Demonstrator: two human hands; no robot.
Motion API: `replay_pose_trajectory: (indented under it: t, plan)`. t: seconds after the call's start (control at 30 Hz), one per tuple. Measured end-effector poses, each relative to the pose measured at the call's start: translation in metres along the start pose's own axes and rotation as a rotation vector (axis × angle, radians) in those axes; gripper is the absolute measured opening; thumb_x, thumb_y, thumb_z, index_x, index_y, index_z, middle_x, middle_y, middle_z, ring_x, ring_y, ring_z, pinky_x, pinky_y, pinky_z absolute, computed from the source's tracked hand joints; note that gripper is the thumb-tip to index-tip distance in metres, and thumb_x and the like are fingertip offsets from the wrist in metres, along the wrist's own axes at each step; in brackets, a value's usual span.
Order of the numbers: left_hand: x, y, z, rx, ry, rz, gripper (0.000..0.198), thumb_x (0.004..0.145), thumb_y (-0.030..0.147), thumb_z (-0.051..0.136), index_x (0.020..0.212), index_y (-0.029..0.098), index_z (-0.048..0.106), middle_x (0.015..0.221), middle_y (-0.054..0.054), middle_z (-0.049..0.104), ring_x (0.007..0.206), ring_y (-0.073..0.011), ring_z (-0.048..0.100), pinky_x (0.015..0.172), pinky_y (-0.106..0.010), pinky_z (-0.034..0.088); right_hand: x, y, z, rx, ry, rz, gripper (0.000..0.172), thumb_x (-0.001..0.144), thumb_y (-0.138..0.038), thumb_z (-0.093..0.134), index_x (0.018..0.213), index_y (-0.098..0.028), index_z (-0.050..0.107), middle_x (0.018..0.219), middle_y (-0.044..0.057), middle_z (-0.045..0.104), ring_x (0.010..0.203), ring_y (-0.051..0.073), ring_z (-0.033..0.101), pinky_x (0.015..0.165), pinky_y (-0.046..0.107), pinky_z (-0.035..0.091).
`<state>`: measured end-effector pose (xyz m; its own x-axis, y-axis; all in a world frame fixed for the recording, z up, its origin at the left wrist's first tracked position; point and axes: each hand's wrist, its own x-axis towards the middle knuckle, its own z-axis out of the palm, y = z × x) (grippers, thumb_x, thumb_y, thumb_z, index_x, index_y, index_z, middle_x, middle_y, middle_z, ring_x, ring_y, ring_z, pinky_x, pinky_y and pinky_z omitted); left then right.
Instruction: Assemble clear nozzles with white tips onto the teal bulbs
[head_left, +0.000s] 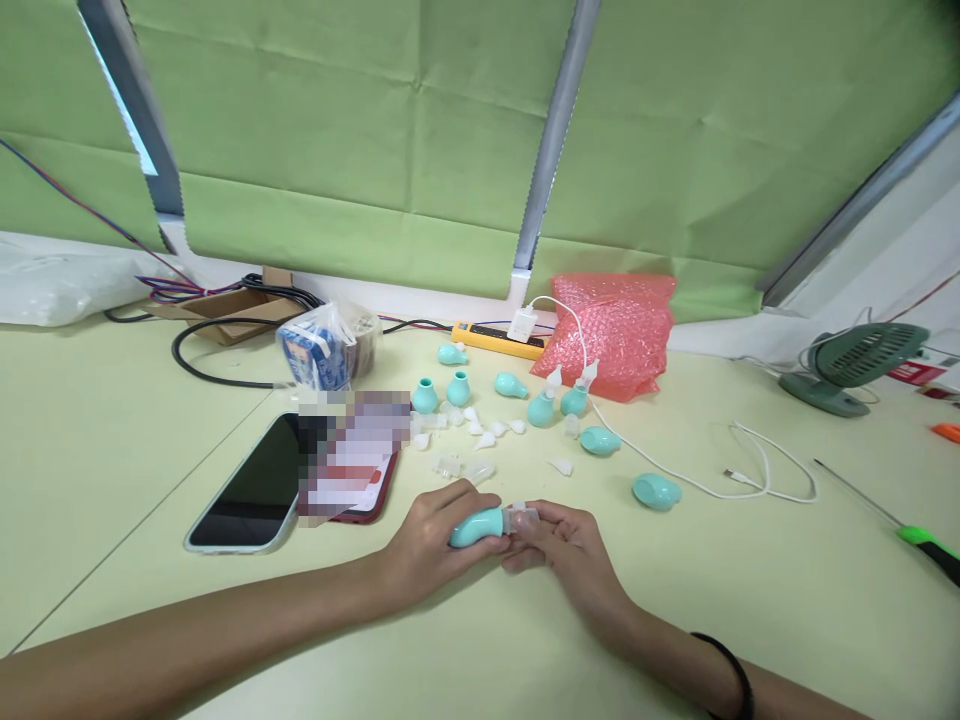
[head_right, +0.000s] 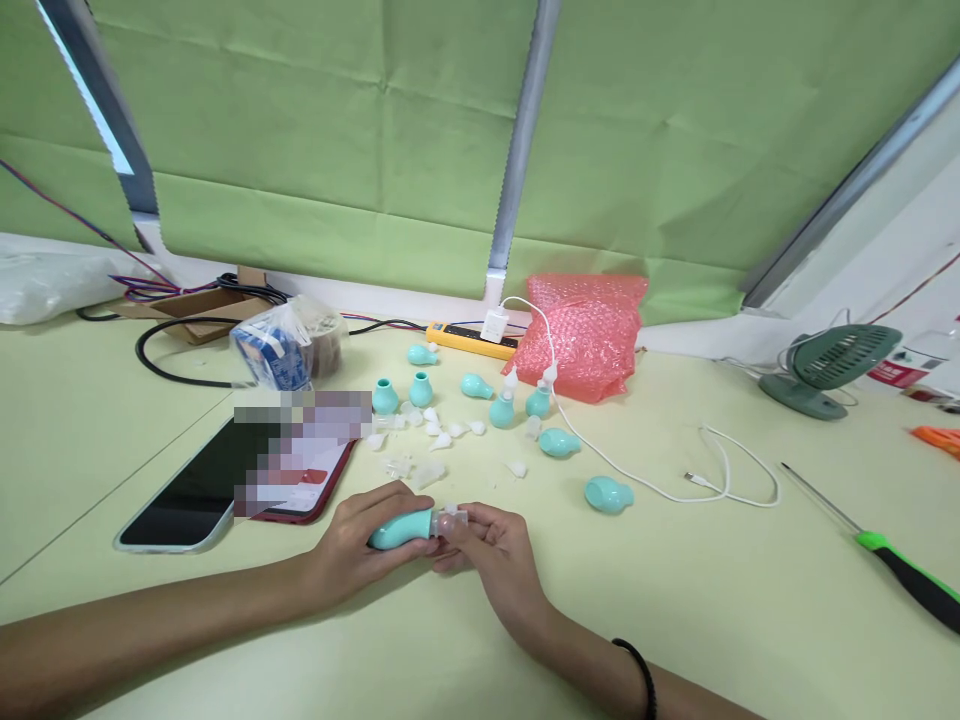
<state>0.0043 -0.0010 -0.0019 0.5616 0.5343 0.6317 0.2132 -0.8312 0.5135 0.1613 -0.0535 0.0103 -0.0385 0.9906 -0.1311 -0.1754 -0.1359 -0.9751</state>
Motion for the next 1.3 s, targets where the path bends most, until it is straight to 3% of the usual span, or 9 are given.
replay_pose_trajectory:
  t: [0.23, 0.6, 0.8, 0.9, 1.0, 1.07, 1.17, 1.3]
  plan:
    - [0.0, -0.002, 0.0, 0.047, 0.007, 0.024, 0.022, 0.076, 0.026, 0.056, 0.089, 0.008, 0.056, 0.069, -0.006, 0.054, 0.061, -0.0139, 0.051, 0.054, -0.024, 0.043, 0.0, -0.002, 0.001, -0.052, -0.035, 0.11, 0.033, 0.068, -0.042, 0.06, 0.074, -0.009, 0.064, 0.069, 0.008, 0.064, 0.069, 0.02, 0.063, 0.054, 0.027, 0.052]
    - [0.001, -0.003, 0.002, -0.004, 0.002, 0.114, 0.026, 0.073, 0.026, 0.059, 0.09, 0.006, 0.058, 0.066, -0.007, 0.055, 0.056, -0.0132, 0.051, 0.05, -0.023, 0.043, 0.004, -0.017, -0.009, -0.208, -0.197, 0.217, 0.038, 0.066, -0.046, 0.059, 0.067, -0.009, 0.063, 0.058, 0.008, 0.064, 0.056, 0.017, 0.063, 0.049, 0.024, 0.049]
    - [0.003, 0.0, 0.0, -0.043, -0.039, 0.076, 0.021, 0.074, 0.023, 0.057, 0.089, 0.009, 0.058, 0.068, -0.007, 0.057, 0.059, -0.0134, 0.053, 0.053, -0.023, 0.044, 0.004, -0.015, -0.009, -0.278, -0.211, 0.155, 0.041, 0.067, -0.05, 0.056, 0.069, -0.01, 0.062, 0.063, 0.008, 0.065, 0.057, 0.018, 0.063, 0.049, 0.027, 0.05]
    - [0.005, 0.003, 0.0, -0.043, -0.017, 0.014, 0.021, 0.073, 0.026, 0.058, 0.087, 0.011, 0.059, 0.068, -0.006, 0.057, 0.06, -0.0137, 0.053, 0.054, -0.024, 0.043, 0.009, -0.02, -0.019, -0.551, -0.159, -0.091, 0.038, 0.071, -0.047, 0.053, 0.083, -0.013, 0.063, 0.07, 0.007, 0.066, 0.062, 0.018, 0.062, 0.058, 0.029, 0.05]
    - [0.006, 0.004, 0.0, -0.027, 0.037, -0.028, 0.018, 0.071, 0.026, 0.058, 0.084, 0.013, 0.06, 0.07, -0.006, 0.058, 0.065, -0.0155, 0.054, 0.058, -0.026, 0.044, 0.021, -0.027, -0.041, -1.048, 0.093, -0.517, 0.035, 0.073, -0.041, 0.052, 0.097, -0.015, 0.06, 0.083, 0.009, 0.065, 0.073, 0.02, 0.058, 0.069, 0.034, 0.046]
    - [0.006, 0.003, 0.0, -0.034, 0.054, -0.045, 0.018, 0.069, 0.024, 0.059, 0.083, 0.013, 0.06, 0.071, -0.006, 0.057, 0.067, -0.0161, 0.054, 0.06, -0.027, 0.045, 0.032, -0.03, -0.057, -1.401, 0.2, -0.68, 0.031, 0.076, -0.036, 0.049, 0.096, -0.015, 0.06, 0.088, 0.011, 0.062, 0.086, 0.026, 0.053, 0.071, 0.037, 0.043]
    - [0.006, 0.002, 0.0, -0.052, 0.037, -0.064, 0.019, 0.067, 0.022, 0.06, 0.083, 0.012, 0.061, 0.071, -0.006, 0.057, 0.063, -0.0152, 0.054, 0.058, -0.026, 0.044, 0.044, -0.027, -0.074, -1.75, 0.25, -0.635, 0.024, 0.076, -0.029, 0.046, 0.089, -0.014, 0.06, 0.089, 0.014, 0.055, 0.084, 0.027, 0.049, 0.064, 0.036, 0.042]
    - [0.006, 0.002, -0.001, -0.065, 0.027, -0.069, 0.022, 0.068, 0.023, 0.06, 0.086, 0.011, 0.062, 0.065, -0.005, 0.057, 0.06, -0.0147, 0.053, 0.055, -0.026, 0.044, 0.049, -0.021, -0.082, -1.791, 0.18, -0.519, 0.021, 0.078, -0.024, 0.041, 0.074, -0.014, 0.06, 0.075, 0.01, 0.051, 0.073, 0.022, 0.049, 0.062, 0.033, 0.042]
